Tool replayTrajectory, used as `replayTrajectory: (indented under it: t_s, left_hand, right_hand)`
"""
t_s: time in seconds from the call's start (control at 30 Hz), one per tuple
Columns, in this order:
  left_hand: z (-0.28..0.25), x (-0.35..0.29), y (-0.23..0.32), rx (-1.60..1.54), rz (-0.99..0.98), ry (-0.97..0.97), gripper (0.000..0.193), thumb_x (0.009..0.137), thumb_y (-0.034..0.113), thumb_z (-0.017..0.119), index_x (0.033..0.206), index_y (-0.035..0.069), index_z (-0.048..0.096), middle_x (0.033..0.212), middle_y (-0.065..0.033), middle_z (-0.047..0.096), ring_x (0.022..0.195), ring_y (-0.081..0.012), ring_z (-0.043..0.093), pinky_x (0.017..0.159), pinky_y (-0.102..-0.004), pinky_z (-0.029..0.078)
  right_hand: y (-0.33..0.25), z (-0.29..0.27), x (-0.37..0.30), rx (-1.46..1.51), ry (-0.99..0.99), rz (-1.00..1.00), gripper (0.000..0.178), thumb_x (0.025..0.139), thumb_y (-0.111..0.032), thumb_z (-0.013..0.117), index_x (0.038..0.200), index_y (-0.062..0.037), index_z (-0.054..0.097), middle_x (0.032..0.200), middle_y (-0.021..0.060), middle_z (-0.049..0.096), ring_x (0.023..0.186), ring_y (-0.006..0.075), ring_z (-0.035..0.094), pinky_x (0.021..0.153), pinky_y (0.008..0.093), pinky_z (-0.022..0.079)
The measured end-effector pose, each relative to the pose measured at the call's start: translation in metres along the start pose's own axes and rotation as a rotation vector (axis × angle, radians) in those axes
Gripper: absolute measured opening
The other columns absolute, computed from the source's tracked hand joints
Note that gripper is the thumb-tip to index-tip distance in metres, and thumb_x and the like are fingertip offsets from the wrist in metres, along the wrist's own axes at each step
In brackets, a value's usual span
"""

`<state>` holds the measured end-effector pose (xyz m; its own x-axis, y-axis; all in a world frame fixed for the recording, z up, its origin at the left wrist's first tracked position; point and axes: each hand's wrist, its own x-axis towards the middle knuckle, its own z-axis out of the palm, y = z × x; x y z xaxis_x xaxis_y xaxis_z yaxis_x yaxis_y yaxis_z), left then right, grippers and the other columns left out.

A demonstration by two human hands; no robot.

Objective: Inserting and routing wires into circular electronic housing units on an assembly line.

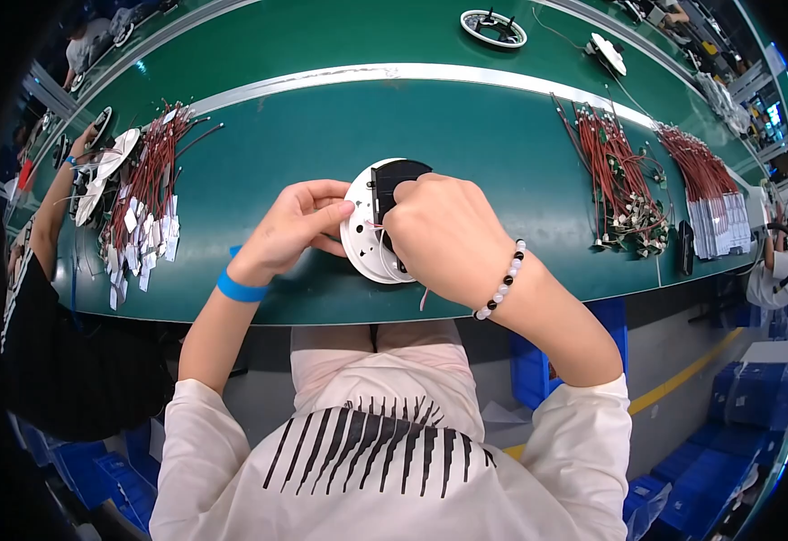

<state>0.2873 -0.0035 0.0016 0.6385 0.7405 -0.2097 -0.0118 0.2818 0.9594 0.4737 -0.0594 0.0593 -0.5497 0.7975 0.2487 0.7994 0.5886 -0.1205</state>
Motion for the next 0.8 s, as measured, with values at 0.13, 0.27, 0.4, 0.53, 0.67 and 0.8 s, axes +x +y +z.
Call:
replayTrajectory:
  t_s: [0.13, 0.27, 0.4, 0.53, 0.67, 0.8]
  left_hand:
    - [0.001, 0.0, 0.001, 0.002, -0.002, 0.009, 0.038, 0.082, 0.019, 0.055, 0.107, -0.008, 0.048, 0.091, -0.0138, 0.059, 0.077, -0.0174, 0.06, 0.061, -0.0264, 0.052]
    - [0.0, 0.0, 0.001, -0.006, 0.005, 0.014, 0.038, 0.082, 0.019, 0.055, 0.107, -0.008, 0.048, 0.092, -0.0142, 0.059, 0.078, -0.0175, 0.06, 0.061, -0.0262, 0.052]
    - [0.0, 0.0, 0.001, -0.008, 0.004, 0.005, 0.037, 0.083, 0.019, 0.054, 0.108, -0.008, 0.048, 0.092, -0.0142, 0.059, 0.078, -0.0176, 0.06, 0.061, -0.0261, 0.052]
    - [0.0, 0.001, 0.002, -0.003, 0.002, 0.01, 0.037, 0.083, 0.019, 0.054, 0.108, -0.007, 0.048, 0.092, -0.0139, 0.059, 0.078, -0.0177, 0.06, 0.061, -0.0265, 0.052]
    - [0.0, 0.002, 0.001, -0.02, 0.005, 0.015, 0.036, 0.083, 0.019, 0.053, 0.108, -0.007, 0.048, 0.092, -0.0137, 0.059, 0.077, -0.0177, 0.06, 0.061, -0.0269, 0.052]
    - [0.0, 0.003, 0.001, -0.017, 0.005, 0.025, 0.034, 0.084, 0.019, 0.052, 0.108, -0.005, 0.048, 0.09, -0.0118, 0.059, 0.075, -0.0163, 0.061, 0.062, -0.027, 0.053]
  right_hand:
    - [0.0, 0.005, 0.002, 0.038, 0.001, -0.025, 0.004, 0.062, -0.007, 0.057, 0.06, -0.0053, 0.06, 0.057, 0.0068, 0.049, 0.058, 0.0247, 0.051, 0.052, 0.0356, 0.041]
    - [0.001, 0.005, 0.003, 0.104, -0.056, -0.014, 0.005, 0.062, -0.007, 0.058, 0.058, -0.0042, 0.058, 0.057, 0.0089, 0.05, 0.055, 0.0268, 0.052, 0.05, 0.0368, 0.041]
    - [0.0, -0.004, 0.008, 0.169, -0.11, -0.038, 0.006, 0.062, -0.007, 0.059, 0.057, -0.0033, 0.058, 0.058, 0.0109, 0.052, 0.054, 0.0285, 0.052, 0.049, 0.0374, 0.04]
    - [0.003, 0.002, 0.014, 0.16, -0.093, -0.022, 0.006, 0.062, -0.008, 0.058, 0.058, -0.0039, 0.059, 0.058, 0.0106, 0.052, 0.054, 0.0283, 0.053, 0.05, 0.0367, 0.041]
    - [-0.002, 0.006, 0.018, 0.064, -0.015, 0.011, 0.005, 0.061, -0.008, 0.058, 0.059, -0.0044, 0.06, 0.059, 0.01, 0.053, 0.056, 0.0271, 0.054, 0.051, 0.0356, 0.043]
    - [-0.007, 0.013, 0.02, -0.102, -0.073, 0.001, 0.005, 0.057, -0.008, 0.06, 0.059, -0.0034, 0.058, 0.063, 0.0101, 0.055, 0.059, 0.025, 0.056, 0.053, 0.0337, 0.045]
